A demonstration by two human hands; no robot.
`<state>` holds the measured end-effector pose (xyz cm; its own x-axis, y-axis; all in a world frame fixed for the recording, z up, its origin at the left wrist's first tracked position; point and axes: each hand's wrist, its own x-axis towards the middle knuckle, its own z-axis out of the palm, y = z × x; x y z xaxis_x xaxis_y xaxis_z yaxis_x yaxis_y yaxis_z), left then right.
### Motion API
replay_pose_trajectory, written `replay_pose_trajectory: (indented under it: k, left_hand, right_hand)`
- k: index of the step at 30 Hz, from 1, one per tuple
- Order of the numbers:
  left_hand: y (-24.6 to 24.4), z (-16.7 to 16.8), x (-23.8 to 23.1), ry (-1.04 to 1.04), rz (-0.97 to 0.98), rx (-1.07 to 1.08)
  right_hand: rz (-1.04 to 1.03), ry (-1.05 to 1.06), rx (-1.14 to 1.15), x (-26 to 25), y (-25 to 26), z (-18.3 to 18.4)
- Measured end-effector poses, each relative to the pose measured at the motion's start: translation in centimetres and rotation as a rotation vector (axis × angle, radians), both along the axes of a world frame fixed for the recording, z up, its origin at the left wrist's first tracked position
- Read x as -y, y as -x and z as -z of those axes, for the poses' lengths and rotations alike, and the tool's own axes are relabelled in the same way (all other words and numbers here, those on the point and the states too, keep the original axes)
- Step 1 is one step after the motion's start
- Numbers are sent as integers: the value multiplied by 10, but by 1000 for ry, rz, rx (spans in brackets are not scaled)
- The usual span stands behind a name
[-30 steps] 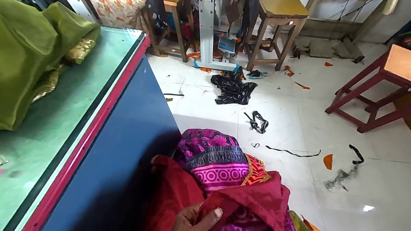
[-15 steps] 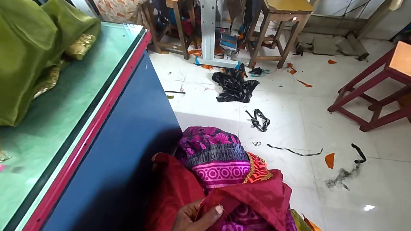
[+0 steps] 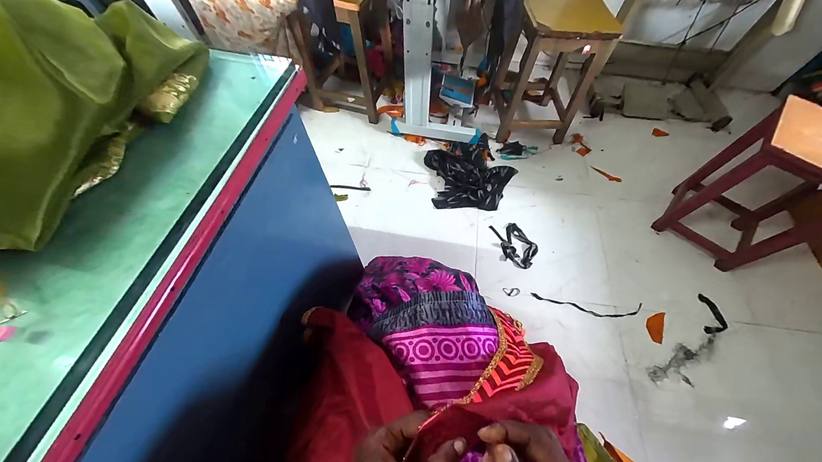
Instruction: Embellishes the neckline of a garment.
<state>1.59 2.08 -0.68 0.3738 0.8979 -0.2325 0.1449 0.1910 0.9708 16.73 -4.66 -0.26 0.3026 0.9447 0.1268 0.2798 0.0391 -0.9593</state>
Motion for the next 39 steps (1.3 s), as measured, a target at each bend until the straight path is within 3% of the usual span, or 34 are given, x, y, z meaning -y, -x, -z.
replay_pose_trajectory:
  k: [8, 15, 17, 24, 28, 31, 39]
  left_hand:
    - [0, 12, 3, -303, 45, -97]
    - [1, 11, 4, -381, 61, -145]
    - [2, 12, 3, -386, 57, -143]
    - [2, 16, 0, -410, 57, -131]
    - [2, 17, 0, -422, 57, -125]
    - [2, 16, 1, -432, 69, -150]
    - [2, 15, 1, -477, 86, -170]
  right_hand:
    - [-41, 44, 397, -6, -3, -21]
    - [-43, 60, 579, 0, 7, -29]
    - [-43, 61, 573, 1, 8, -29]
    - [-4, 117, 174, 5, 5, -23]
    - [19, 172, 71, 6, 0, -19]
    - [46, 192, 83, 6, -1, -17]
    - [64, 86, 375, 2, -2, -23]
